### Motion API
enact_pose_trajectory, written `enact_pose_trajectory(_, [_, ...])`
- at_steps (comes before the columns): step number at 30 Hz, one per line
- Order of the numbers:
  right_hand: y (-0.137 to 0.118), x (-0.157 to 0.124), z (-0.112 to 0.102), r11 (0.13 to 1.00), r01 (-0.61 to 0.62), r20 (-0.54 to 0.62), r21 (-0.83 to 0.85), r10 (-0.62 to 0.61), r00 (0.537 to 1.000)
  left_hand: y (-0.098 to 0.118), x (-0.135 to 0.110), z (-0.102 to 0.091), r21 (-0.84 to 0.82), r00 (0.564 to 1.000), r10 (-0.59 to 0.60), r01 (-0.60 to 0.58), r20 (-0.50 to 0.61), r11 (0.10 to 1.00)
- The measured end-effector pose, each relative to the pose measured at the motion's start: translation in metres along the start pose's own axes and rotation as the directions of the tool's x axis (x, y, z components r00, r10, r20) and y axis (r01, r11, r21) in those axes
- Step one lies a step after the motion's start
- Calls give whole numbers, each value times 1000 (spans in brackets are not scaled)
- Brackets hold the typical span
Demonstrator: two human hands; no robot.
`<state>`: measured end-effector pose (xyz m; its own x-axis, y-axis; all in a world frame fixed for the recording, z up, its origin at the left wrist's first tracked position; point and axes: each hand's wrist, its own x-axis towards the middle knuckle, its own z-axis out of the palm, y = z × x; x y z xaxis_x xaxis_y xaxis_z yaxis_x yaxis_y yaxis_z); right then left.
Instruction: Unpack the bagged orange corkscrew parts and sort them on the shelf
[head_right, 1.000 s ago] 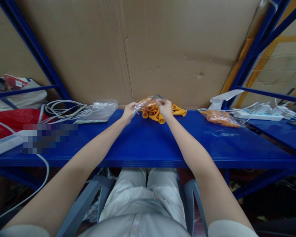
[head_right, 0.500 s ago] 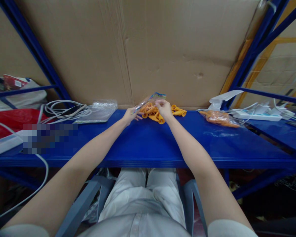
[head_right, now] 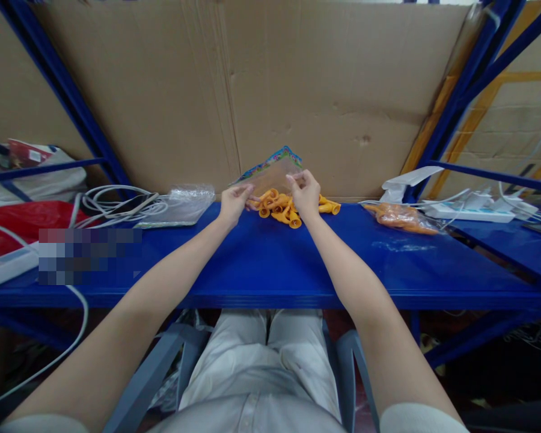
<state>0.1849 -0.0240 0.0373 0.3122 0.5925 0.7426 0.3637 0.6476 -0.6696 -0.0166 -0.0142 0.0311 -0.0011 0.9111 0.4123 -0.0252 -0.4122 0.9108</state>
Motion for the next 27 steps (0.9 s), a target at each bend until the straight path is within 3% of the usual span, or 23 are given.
enact_pose_trajectory(13, [-23,-1,-4,968,250,-68,26,-248,966,11,-13,6,3,962,265,-265,-65,964])
enact_pose_trajectory(18, [-18,2,-9,948,313,-51,-49,-315,948,13,-9,2,-34,959,283,-284,-25,958])
enact_pose_trajectory(22, [-12,6,-9,956,293,-39,-9,-293,955,4,2,-2,-126,978,202,-207,-54,970])
enact_pose_trajectory(27, [-8,6,-8,977,211,-12,31,-211,977,-3,13,-6,-281,998,-62,53,-25,958])
